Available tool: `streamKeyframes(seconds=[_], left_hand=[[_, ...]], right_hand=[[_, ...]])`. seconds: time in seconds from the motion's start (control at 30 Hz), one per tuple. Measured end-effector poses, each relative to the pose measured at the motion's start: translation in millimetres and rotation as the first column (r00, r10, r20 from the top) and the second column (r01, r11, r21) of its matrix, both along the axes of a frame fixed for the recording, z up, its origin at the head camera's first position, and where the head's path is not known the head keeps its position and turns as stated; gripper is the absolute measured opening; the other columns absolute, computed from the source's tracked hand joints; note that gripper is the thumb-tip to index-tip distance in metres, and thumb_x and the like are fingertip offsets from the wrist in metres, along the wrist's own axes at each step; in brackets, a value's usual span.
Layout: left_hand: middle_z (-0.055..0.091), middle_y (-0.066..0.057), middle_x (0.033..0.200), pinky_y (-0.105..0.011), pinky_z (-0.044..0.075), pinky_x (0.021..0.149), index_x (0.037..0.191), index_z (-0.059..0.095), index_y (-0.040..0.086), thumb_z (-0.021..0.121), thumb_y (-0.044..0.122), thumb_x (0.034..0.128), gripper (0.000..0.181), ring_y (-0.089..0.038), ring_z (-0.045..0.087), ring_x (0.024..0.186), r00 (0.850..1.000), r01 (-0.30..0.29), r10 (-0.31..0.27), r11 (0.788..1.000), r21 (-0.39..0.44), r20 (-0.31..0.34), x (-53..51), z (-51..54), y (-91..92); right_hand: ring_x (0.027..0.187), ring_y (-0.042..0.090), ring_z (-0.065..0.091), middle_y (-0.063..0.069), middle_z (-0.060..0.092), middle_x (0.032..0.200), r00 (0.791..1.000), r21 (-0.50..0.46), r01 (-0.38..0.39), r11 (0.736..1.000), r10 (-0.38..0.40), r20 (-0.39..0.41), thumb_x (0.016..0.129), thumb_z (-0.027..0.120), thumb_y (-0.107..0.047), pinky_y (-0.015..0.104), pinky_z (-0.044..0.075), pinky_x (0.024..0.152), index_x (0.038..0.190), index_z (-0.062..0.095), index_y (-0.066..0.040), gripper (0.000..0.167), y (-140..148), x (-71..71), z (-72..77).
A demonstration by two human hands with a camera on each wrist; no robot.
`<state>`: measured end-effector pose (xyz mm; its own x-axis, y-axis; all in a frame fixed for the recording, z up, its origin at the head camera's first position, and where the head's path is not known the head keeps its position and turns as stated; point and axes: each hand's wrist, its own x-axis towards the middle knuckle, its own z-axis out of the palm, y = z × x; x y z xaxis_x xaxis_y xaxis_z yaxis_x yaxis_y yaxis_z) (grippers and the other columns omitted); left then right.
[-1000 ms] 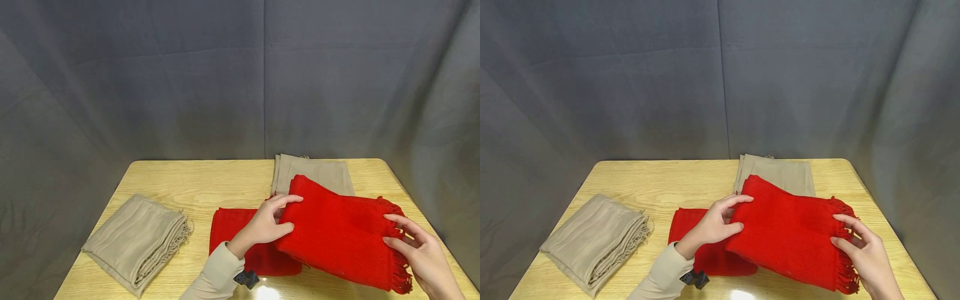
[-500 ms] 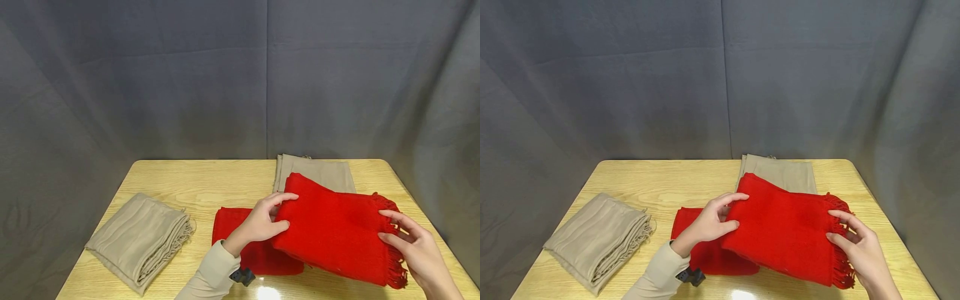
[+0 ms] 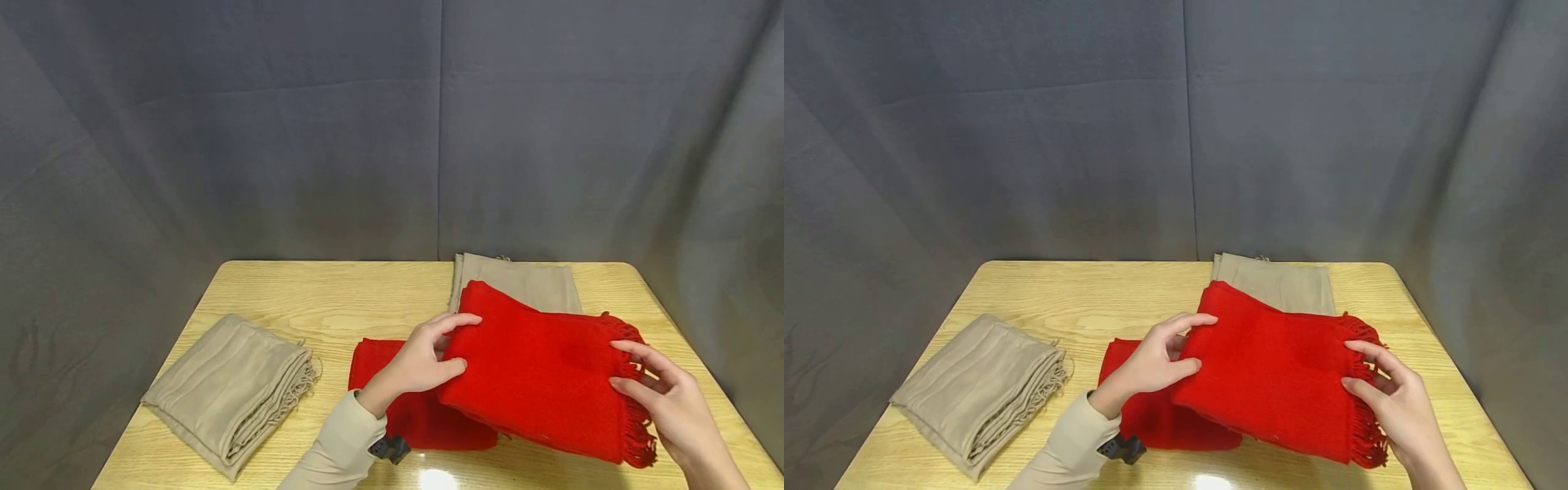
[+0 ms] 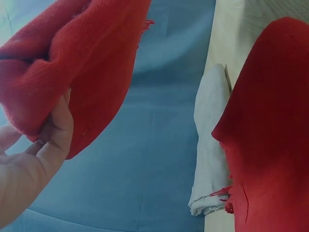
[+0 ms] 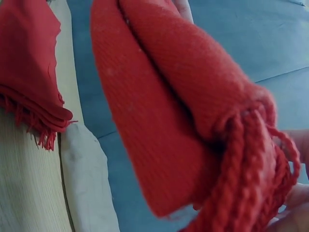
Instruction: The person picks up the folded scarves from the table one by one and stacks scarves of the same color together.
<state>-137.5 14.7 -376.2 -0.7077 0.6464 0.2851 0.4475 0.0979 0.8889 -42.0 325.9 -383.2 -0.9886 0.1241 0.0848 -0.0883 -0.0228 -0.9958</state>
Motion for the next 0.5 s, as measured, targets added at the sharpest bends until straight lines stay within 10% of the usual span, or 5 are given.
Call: streamKeyframes(seconds=[0.5], left_hand=[[0.053,-0.004,0.114,-0.019,0.045,0.060,0.126,0.051,0.011,0.055,-0.007,0.0766,0.052,-0.008,0.052,0.070,1.000,-0.015,0.015,1.000,0.014,-0.018,-4.2,0.1,-9.9]], right_hand=[[0.078,0.009,0.063,-0.005,0.057,0.101,1.000,0.018,-0.022,1.000,0.022,-0.015,0.082,0.057,0.012,0.027,0.052,0.058,0.116,0.060,-0.011,0.042,-11.1,-7.4,1.1]])
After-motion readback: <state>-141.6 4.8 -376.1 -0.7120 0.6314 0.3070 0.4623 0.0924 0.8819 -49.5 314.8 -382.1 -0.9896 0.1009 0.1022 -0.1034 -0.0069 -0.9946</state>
